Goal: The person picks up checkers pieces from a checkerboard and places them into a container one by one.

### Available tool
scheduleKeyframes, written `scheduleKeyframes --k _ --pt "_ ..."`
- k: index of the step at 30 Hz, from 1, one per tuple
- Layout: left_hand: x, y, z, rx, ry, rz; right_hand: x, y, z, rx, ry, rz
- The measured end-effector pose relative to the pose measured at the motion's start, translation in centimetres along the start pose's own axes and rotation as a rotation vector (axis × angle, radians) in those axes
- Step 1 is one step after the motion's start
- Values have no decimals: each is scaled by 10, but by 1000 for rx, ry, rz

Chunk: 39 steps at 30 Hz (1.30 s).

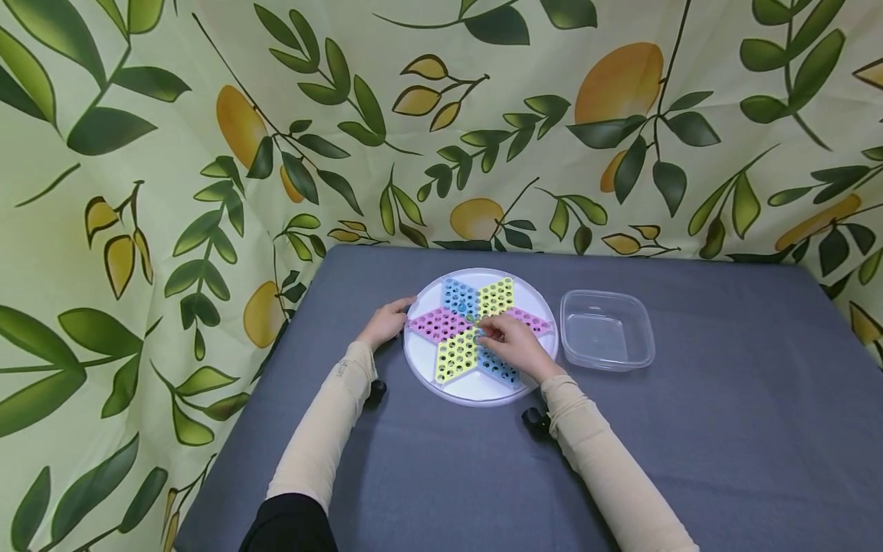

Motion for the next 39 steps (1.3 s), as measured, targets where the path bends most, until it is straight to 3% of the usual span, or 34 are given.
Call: scheduleKeyframes --k 8,22,39 --pt "2 0 -1 10 3 8 8 1 3 15 -25 3" --pt "2 0 -2 -10 -43 -15 13 2 17 137 29 82" --pt "-5 1 -2 8 -26 -19 12 4 25 292 206 59"
Point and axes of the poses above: each hand's wrist, its own y-axis towards the middle knuckle, its own x-axis out of the palm, z = x × y, the point moved 4 cm from there along y, towards the middle knuckle, and after that the axes turned 11 degrees about y, right-handed, at the moved point
